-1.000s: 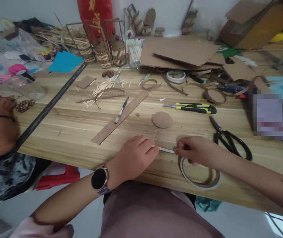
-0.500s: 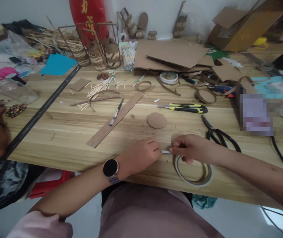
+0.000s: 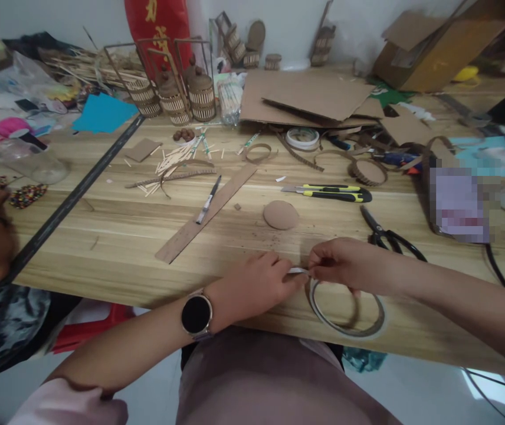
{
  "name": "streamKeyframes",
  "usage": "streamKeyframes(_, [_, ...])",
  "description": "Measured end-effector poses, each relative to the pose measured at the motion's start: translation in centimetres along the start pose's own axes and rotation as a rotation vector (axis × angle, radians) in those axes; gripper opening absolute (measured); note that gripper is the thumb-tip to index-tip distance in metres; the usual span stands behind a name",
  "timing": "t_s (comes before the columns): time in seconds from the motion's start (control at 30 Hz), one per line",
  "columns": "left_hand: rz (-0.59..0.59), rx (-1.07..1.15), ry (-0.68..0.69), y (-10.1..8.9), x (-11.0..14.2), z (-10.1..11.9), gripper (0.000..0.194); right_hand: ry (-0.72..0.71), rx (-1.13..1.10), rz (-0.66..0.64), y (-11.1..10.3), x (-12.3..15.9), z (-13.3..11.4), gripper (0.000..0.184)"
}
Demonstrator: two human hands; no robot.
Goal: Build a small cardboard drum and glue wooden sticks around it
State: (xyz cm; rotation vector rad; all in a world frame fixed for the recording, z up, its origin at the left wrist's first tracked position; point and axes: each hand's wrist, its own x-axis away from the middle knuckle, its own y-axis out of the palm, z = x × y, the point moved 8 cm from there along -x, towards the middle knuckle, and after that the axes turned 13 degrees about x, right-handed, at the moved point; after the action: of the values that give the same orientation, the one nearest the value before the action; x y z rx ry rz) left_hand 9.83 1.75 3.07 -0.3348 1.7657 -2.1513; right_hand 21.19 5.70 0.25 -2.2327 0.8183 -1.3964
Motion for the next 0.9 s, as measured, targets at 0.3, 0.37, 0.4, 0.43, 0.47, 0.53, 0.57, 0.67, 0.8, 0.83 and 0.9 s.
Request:
streamKeyframes(0.3, [-0.030, -0.021, -0.018, 0.2, -0.3, 0.7, 0.024, -0.065, 0.262, 0.115, -1.2, 0.0, -1.7, 0.014])
streamKeyframes(0.37, [-0.017, -0.022, -0.028, 0.2, -0.2, 0.6, 0.021, -0.051, 0.258, 0.158, -1.3, -0.2, -1.7, 0.016])
streamKeyframes(0.4, [-0.005, -0.020, -0.031, 0.2, -0.1, 0.5, 0.021, -0.049, 0.248, 0.164, -1.3, -0.2, -1.7, 0.016])
streamKeyframes(0.43, [0.005, -0.018, -0.026, 0.1, 0.0, 0.5, 0.021, -0.049, 0.235, 0.158, -1.2, -0.3, -1.6, 0.016])
streamKeyframes(0.47, [0.008, -0.017, -0.016, 0.0, 0.1, 0.5, 0.021, -0.052, 0.223, 0.149, -1.0, -0.5, -1.6, 0.015])
streamKeyframes(0.53, [-0.004, -0.013, 0.014, 0.0, 0.2, 0.5, 0.021, -0.058, 0.216, 0.131, -0.9, -0.8, -1.4, 0.014])
streamKeyframes(0.57, [-0.016, -0.011, 0.026, 0.0, 0.2, 0.5, 0.020, -0.061, 0.212, 0.127, -0.8, -1.0, -1.2, 0.014])
streamKeyframes(0.67, [-0.025, 0.002, 0.036, -0.1, 0.4, 0.3, 0.016, -0.048, 0.178, 0.119, -1.0, -1.6, -0.4, 0.015])
streamKeyframes(0.8, [-0.022, 0.038, 0.053, -0.2, 0.6, 0.2, 0.012, -0.007, 0.071, 0.062, -1.1, -1.9, 0.5, 0.020])
streamKeyframes(0.83, [-0.026, 0.047, 0.055, -0.2, 0.6, 0.2, 0.011, -0.009, 0.042, 0.046, -1.2, -1.9, 0.6, 0.022])
streamKeyframes(0.9, [-0.037, 0.061, 0.055, -0.2, 0.6, 0.2, 0.009, -0.022, 0.011, 0.031, -1.2, -1.8, 0.7, 0.024])
